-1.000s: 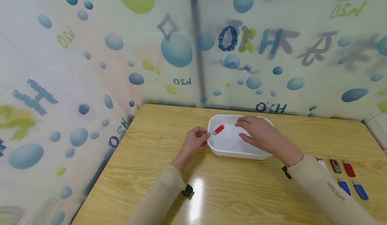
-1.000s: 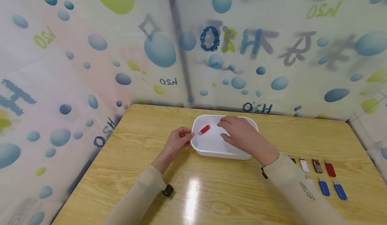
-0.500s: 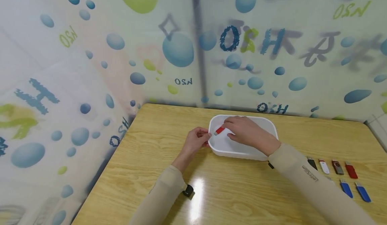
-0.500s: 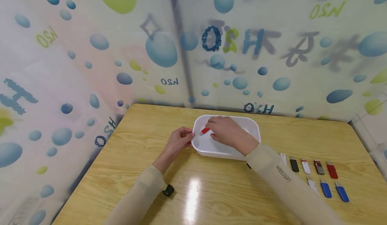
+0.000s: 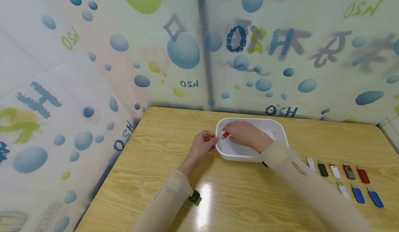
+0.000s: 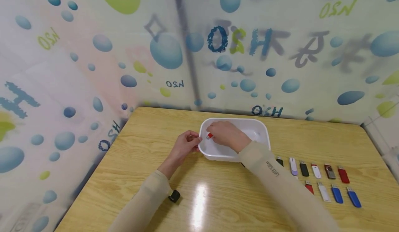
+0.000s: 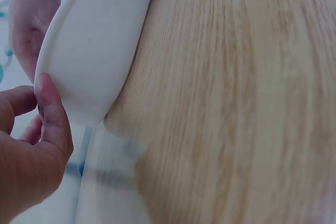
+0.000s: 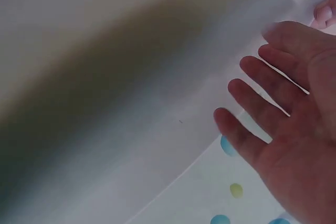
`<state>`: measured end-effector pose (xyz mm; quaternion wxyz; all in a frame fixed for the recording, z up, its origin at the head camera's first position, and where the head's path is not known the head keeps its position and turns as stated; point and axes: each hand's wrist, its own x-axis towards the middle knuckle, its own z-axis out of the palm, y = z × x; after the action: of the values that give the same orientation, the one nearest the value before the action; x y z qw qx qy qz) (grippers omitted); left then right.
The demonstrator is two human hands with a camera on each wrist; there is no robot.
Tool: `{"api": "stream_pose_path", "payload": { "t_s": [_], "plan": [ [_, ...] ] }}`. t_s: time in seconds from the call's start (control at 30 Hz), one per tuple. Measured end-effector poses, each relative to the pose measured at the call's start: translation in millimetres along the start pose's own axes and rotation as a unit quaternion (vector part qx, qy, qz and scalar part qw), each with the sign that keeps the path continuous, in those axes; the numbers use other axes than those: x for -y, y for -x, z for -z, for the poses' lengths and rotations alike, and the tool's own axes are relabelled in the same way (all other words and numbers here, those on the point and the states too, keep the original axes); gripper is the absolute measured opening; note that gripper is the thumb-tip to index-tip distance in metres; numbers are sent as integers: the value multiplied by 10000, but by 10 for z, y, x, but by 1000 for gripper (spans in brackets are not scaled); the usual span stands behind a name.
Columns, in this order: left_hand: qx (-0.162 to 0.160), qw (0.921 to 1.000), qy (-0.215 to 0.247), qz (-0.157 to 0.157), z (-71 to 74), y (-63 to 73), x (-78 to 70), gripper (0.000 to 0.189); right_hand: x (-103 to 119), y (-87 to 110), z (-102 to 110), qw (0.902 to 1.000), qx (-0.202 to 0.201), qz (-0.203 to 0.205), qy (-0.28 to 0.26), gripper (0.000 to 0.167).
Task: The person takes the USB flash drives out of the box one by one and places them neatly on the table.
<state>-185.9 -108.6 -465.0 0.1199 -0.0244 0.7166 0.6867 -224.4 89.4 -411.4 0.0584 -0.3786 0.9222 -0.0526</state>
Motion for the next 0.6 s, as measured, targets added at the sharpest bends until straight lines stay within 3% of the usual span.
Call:
{"api": "stream_pose_path", "payload": {
  "t_s": [0.37,0.6],
  "plan": [
    [34,10000,60,-64,1,-6,18,20,54,-59,-111,9953,787,-424,-363,34],
    [38,9999,120,-59,-2,-2,17,20,14,-58,-206,9986,365,-364,86,19]
  ]
}}
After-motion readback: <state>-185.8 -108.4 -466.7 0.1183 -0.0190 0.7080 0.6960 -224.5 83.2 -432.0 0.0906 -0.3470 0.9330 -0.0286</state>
